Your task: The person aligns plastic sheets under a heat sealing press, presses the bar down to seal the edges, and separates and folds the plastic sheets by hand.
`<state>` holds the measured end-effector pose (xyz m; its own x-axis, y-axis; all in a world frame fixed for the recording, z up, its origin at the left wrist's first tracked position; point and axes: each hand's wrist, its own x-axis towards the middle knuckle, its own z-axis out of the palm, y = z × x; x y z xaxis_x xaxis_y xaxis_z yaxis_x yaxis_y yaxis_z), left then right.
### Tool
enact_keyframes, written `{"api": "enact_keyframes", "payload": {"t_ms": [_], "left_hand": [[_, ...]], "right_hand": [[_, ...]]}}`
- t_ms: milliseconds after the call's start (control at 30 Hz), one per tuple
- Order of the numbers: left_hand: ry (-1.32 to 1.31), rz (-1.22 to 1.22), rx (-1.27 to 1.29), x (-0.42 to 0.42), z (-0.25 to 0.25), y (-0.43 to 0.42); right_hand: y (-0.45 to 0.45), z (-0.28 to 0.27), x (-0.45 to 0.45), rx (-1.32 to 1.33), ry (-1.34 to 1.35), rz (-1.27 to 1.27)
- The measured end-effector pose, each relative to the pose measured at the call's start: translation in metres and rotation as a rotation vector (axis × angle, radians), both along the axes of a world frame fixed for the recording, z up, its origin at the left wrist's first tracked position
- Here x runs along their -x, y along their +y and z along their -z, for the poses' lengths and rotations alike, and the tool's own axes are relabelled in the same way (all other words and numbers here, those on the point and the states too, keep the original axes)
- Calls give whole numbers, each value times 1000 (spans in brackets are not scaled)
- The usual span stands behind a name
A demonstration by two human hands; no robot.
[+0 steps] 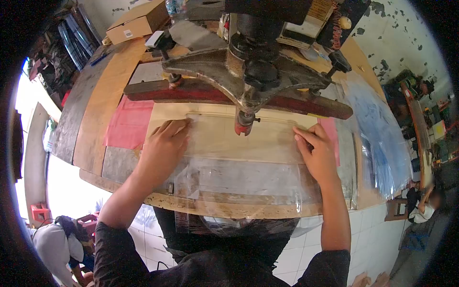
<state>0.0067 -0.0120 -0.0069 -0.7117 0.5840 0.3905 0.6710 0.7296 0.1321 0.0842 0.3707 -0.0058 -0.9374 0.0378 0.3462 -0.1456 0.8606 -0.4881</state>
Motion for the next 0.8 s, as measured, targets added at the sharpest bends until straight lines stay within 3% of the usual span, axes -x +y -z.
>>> {"api": "enact_keyframes", "payload": {"t_ms": [800], "left_hand": [[9, 11, 18, -1, -2, 3]], "right_hand": [[1, -1, -2, 48, -60, 51]]}}
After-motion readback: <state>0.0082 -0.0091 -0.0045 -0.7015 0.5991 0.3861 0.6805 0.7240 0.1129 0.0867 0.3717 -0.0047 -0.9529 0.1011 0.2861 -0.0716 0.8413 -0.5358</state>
